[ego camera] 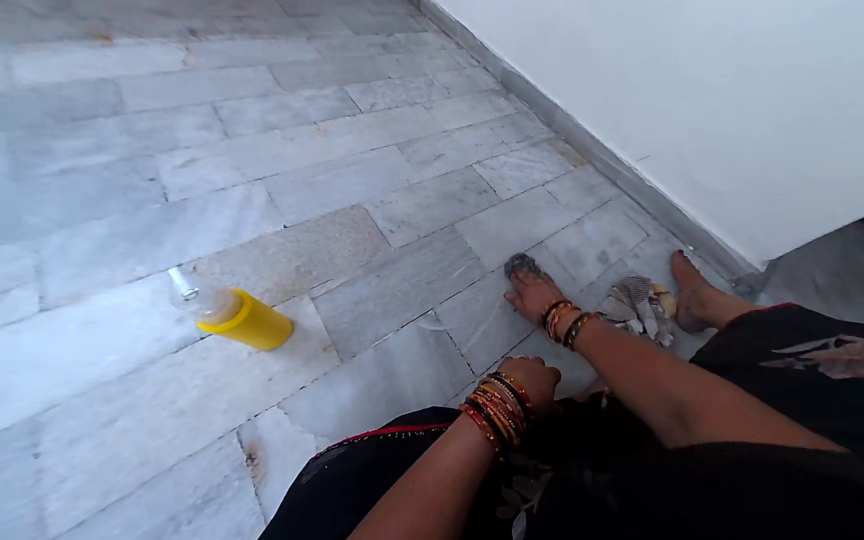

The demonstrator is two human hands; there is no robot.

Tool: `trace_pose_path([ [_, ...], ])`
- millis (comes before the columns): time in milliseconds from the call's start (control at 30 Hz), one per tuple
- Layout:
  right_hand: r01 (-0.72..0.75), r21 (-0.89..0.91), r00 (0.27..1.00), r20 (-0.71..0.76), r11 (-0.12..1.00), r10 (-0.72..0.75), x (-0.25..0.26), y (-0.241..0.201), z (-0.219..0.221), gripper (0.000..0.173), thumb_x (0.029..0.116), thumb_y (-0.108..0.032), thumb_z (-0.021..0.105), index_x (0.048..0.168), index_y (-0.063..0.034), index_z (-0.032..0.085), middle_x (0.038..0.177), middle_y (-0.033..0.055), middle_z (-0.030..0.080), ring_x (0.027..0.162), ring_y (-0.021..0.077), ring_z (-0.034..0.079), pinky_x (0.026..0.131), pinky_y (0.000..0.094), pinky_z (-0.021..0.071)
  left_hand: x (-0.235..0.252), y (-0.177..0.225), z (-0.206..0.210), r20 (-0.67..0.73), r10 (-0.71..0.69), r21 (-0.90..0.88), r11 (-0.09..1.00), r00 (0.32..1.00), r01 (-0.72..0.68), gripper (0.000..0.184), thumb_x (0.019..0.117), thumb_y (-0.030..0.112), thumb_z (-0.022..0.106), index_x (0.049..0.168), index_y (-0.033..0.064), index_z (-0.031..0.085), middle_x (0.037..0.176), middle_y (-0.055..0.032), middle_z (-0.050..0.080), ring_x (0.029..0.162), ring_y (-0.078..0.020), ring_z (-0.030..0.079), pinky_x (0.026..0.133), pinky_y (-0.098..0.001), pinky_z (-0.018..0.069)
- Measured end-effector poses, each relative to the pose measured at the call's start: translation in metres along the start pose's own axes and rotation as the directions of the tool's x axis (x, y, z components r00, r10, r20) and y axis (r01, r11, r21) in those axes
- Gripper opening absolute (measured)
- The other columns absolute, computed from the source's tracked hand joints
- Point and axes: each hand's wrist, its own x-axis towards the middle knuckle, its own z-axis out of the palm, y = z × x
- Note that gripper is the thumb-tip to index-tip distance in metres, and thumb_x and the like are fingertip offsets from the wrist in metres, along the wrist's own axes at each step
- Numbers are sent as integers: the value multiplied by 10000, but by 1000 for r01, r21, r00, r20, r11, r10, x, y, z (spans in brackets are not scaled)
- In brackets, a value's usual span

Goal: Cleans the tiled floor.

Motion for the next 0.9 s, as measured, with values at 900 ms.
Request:
trace_pose_path([
  [900,65,-83,986,160,994,-51,-30,-16,-8,767,877,-4,690,1582,-130,418,1708,80,247,1550,396,253,1128,655,366,0,-1,7,10,-25,-15,1000,1000,25,543,1048,370,602,1505,89,516,1530,-226,507,1387,-443,511,1084,-677,418],
])
